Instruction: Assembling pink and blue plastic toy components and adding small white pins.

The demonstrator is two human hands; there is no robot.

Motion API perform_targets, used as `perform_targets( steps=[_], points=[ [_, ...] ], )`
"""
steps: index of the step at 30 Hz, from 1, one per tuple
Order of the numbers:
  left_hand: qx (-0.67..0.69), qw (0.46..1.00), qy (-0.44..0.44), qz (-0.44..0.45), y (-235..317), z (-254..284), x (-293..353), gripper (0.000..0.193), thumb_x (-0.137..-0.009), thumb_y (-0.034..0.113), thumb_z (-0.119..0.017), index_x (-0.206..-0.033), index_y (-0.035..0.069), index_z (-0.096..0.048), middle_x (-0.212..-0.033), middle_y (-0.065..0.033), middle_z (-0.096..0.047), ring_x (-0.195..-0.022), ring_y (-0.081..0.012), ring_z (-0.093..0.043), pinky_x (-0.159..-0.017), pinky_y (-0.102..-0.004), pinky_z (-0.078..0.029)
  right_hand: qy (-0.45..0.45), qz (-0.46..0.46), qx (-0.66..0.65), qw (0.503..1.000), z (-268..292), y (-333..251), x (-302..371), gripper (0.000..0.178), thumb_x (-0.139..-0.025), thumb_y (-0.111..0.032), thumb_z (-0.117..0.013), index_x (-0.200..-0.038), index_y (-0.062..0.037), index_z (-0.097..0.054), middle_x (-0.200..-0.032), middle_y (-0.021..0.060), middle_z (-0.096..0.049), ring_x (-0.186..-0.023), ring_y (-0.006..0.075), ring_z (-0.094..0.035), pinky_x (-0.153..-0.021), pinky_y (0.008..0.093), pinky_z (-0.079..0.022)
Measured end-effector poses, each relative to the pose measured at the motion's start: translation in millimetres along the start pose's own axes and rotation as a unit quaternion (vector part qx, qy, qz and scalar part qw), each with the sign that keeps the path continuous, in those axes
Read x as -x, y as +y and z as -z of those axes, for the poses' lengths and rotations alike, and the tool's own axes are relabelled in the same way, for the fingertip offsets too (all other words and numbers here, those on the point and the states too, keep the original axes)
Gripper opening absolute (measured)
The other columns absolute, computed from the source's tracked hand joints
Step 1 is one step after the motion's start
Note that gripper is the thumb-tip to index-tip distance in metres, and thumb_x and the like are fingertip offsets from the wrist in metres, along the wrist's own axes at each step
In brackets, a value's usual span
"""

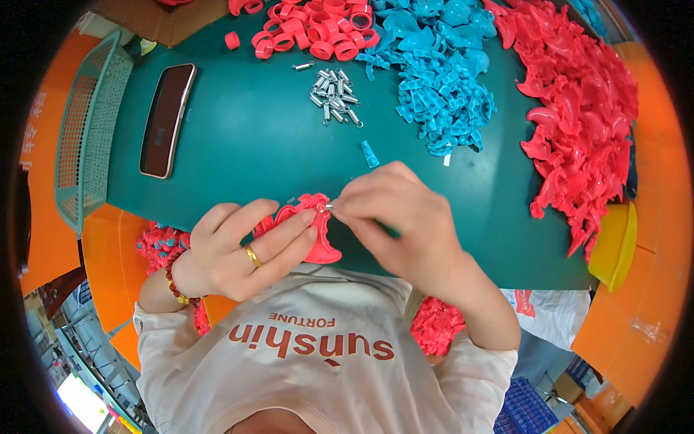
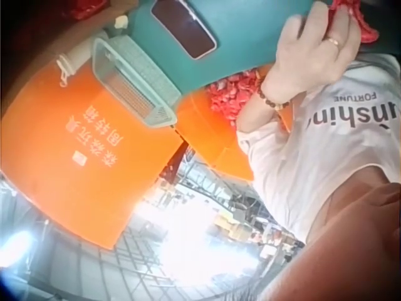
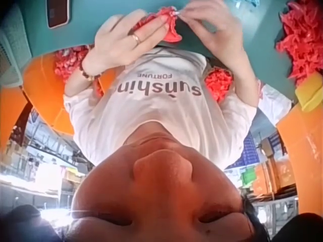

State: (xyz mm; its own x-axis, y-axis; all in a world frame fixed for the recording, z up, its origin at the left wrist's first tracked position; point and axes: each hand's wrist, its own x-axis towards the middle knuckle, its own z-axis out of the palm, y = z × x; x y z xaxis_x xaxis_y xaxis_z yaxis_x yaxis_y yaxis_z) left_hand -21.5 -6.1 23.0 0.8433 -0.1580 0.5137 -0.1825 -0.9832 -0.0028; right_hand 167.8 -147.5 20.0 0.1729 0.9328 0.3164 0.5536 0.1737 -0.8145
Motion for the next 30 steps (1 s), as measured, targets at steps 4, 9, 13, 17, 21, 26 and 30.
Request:
perform_targets(
  steps=[4, 9, 13, 17, 21, 26, 30],
  points=[
    [0.005, 0.998, 0.036, -0.059, -2, -4, 1, 0.016, -0.075, 0.01, -0.066, -0.091, 0.007, -0.066, -0.105, -0.004, -0.065, -0.088, -0.0206, -0.059, -0.059, -0.0248, -0.048, -0.072, -0.399, -0.521, 0.751, 7, 5, -3, 0.008, -0.086, -0.004, -0.062, -0.091, 0.0018, -0.061, -0.087, 0.0126, -0.065, -0.076, 0.0196, -0.064, -0.07, 0.0316, -0.054],
    [0.015, 0.997, 0.028, -0.077, -3, 0, 1, 0.013, -0.076, 0.009, -0.064, -0.089, 0.005, -0.066, -0.101, -0.0087, -0.064, -0.089, -0.0213, -0.06, -0.065, -0.0274, -0.052, -0.124, -0.379, -0.376, 0.836, 9, -5, 0, 0.012, -0.088, -0.008, -0.062, -0.09, 0.0029, -0.059, -0.08, 0.008, -0.062, -0.071, 0.0159, -0.063, -0.067, 0.0262, -0.053],
    [0.013, 0.994, -0.021, -0.107, -2, -2, 1, 0.012, -0.08, 0.011, -0.062, -0.089, 0.003, -0.064, -0.101, -0.0114, -0.064, -0.094, -0.0232, -0.062, -0.069, -0.0287, -0.053, -0.095, -0.27, -0.201, 0.937, 3, -11, 0, 0.01, -0.088, -0.006, -0.061, -0.089, 0.0036, -0.058, -0.075, 0.0037, -0.058, -0.069, 0.0105, -0.061, -0.061, 0.0227, -0.052],
    [0.019, 0.993, -0.038, -0.113, -4, -13, 7, 0.013, -0.079, 0.01, -0.061, -0.09, 0.001, -0.063, -0.101, -0.012, -0.064, -0.094, -0.0246, -0.062, -0.071, -0.0294, -0.053, -0.144, -0.309, -0.113, 0.933, -2, -2, -6, 0.011, -0.089, -0.007, -0.061, -0.088, 0.0036, -0.059, -0.075, 0.003, -0.058, -0.067, 0.0083, -0.059, -0.057, 0.0214, -0.05],
    [0.071, 0.995, -0.028, -0.068, -4, -15, 12, 0.017, -0.076, 0.009, -0.062, -0.091, 0.001, -0.063, -0.1, -0.0127, -0.064, -0.092, -0.0253, -0.062, -0.071, -0.0297, -0.053, -0.162, -0.369, -0.164, 0.9, -2, -1, -14, 0.014, -0.087, -0.01, -0.063, -0.089, 0.0036, -0.059, -0.075, 0.0021, -0.058, -0.067, 0.0067, -0.058, -0.056, 0.0217, -0.049],
    [0.007, 0.997, -0.069, 0.035, -8, -17, 10, 0.03, -0.068, 0.009, -0.064, -0.097, 0.001, -0.063, -0.099, -0.0118, -0.063, -0.09, -0.024, -0.061, -0.067, -0.0295, -0.052, 0.028, -0.105, 0.316, 0.943, 1, 18, -11, 0.025, -0.079, -0.014, -0.07, -0.097, -0.0004, -0.059, -0.08, 0.0065, -0.058, -0.068, 0.0185, -0.059, -0.057, 0.0309, -0.048],
    [0.007, 0.998, -0.044, 0.036, -3, -22, 7, 0.034, -0.065, 0.007, -0.065, -0.099, 0.001, -0.062, -0.098, -0.0109, -0.063, -0.09, -0.0239, -0.06, -0.066, -0.0296, -0.051, -0.016, -0.048, 0.367, 0.929, -6, 22, -12, 0.015, -0.081, -0.006, -0.063, -0.093, -0.0014, -0.057, -0.084, 0.0119, -0.056, -0.077, 0.0309, -0.056, -0.065, 0.0385, -0.046]
  ],
)
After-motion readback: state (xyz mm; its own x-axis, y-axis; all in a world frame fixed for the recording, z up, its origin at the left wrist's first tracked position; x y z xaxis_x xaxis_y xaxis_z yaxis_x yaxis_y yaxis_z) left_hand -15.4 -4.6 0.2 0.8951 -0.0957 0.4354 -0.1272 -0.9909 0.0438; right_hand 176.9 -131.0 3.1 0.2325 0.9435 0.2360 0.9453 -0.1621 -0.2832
